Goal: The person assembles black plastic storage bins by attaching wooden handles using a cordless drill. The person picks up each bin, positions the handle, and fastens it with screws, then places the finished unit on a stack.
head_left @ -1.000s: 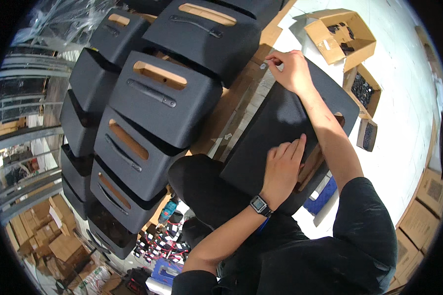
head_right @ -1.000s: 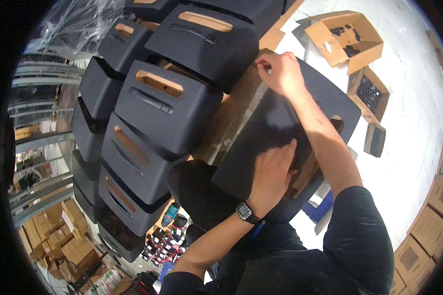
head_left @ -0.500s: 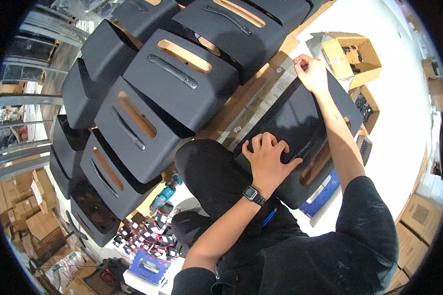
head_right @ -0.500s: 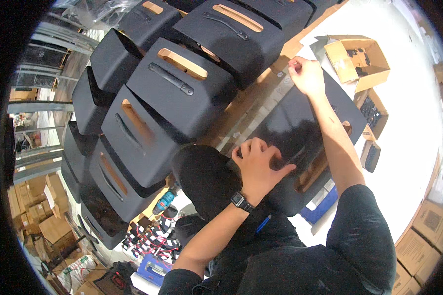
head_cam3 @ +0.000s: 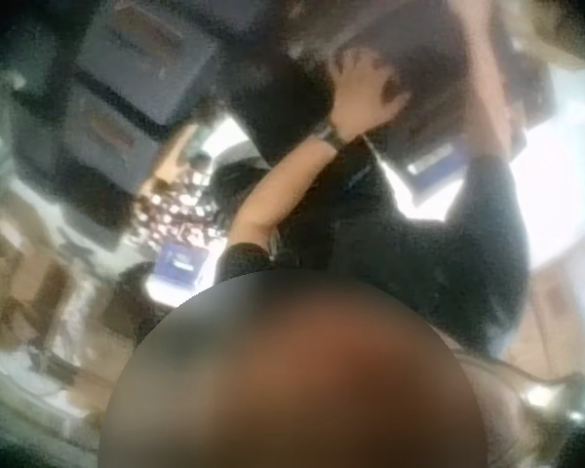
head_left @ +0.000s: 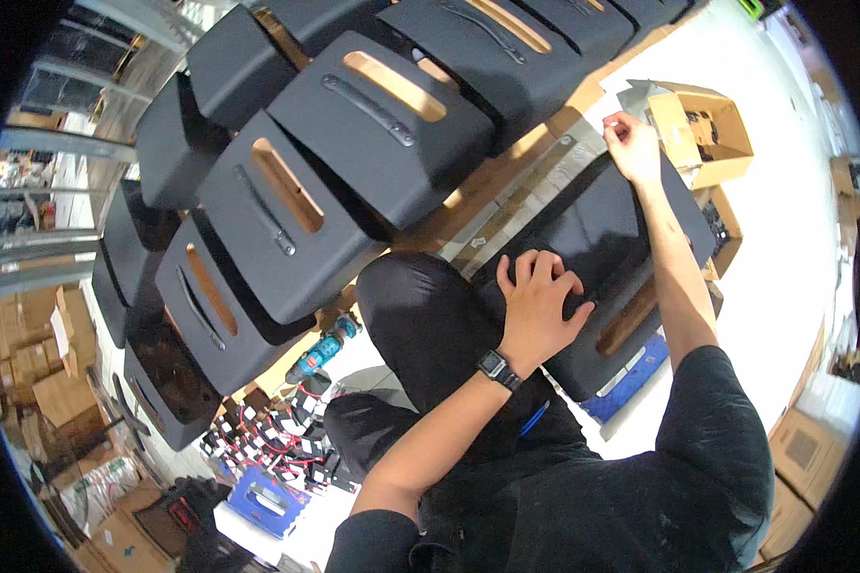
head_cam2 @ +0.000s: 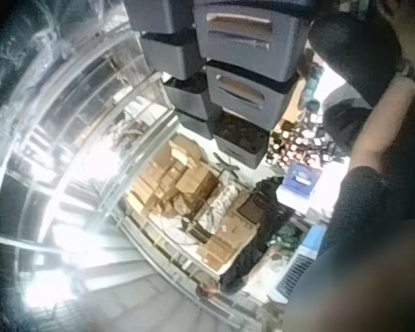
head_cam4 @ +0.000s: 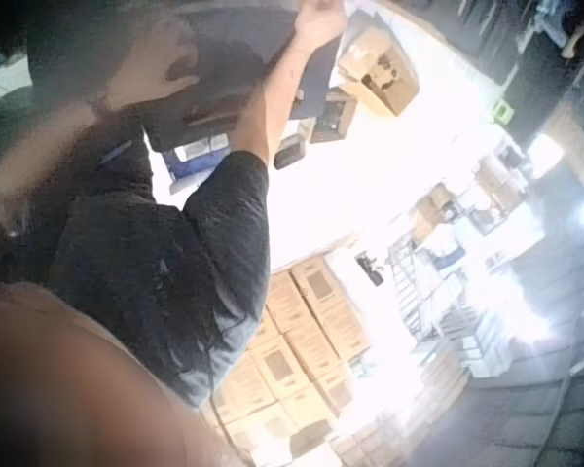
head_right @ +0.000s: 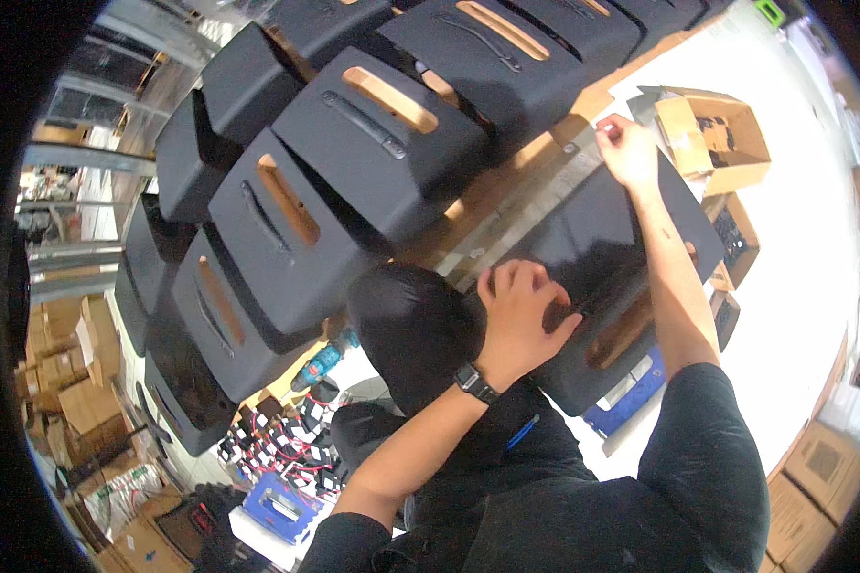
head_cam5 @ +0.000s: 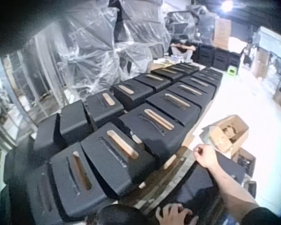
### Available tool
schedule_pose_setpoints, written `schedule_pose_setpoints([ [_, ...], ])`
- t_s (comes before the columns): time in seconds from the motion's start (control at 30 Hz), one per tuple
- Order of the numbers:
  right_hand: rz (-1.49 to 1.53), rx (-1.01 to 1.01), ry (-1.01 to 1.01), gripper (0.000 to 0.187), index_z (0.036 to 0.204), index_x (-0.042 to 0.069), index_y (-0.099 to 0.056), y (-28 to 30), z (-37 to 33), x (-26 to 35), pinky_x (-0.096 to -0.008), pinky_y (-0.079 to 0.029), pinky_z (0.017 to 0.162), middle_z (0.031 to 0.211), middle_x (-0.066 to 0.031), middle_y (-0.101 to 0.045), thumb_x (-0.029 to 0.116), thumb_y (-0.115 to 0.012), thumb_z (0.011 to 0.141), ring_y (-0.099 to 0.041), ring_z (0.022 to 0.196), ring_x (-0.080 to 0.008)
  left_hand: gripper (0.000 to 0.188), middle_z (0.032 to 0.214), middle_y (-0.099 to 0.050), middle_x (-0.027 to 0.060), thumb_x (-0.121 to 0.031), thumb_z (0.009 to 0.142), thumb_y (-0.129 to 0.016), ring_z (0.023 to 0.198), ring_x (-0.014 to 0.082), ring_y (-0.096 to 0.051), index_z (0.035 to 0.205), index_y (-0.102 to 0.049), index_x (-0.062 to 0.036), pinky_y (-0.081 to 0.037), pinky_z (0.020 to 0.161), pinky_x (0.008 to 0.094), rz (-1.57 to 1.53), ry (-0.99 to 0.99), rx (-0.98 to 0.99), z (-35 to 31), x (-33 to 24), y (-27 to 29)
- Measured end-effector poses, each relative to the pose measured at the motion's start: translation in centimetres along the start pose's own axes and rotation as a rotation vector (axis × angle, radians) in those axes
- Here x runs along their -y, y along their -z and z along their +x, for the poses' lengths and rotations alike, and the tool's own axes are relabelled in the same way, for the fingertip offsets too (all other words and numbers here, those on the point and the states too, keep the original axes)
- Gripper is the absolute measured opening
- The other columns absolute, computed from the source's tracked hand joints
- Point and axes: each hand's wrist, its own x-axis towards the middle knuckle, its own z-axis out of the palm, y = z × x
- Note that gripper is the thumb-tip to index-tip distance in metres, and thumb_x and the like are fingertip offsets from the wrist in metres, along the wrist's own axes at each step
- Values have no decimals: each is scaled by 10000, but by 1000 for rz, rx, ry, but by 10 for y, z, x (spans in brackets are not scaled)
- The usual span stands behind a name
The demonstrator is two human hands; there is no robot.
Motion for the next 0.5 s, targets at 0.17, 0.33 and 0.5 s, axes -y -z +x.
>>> schedule_pose_setpoints([
  [0.17, -10, -4, 68, 190, 1020, 81, -747, -1, 7, -44, -381, -550, 664, 764, -138, -727, 208, -687, 891, -712, 683, -254, 130, 902, -705, 76, -120, 795, -836, 925, 288, -649, 858, -728, -86, -503, 898, 400, -323, -28, -150, -21, 40, 66],
  [0.33, -120, 87, -17, 186, 1058, 46, -730, 5, 11, -39, -322, -553, 729, 818, -94, -751, 167, -648, 942, -722, 766, -175, 100, 878, -751, 66, -86, 832, -852, 807, 194, -703, 886, -769, -77, -547, 774, 337, -147, 210, -381, -112, 123, 158],
  [0.5, -193, 100, -21, 194, 1077, 21, -724, 14, 16, -47, -307, -558, 755, 838, -86, -760, 156, -638, 968, -728, 789, -149, 135, 924, -758, 69, -128, 878, -820, 881, 195, -710, 924, -730, -39, -551, 852, 369, -77, 631, -533, -159, 211, 198],
])
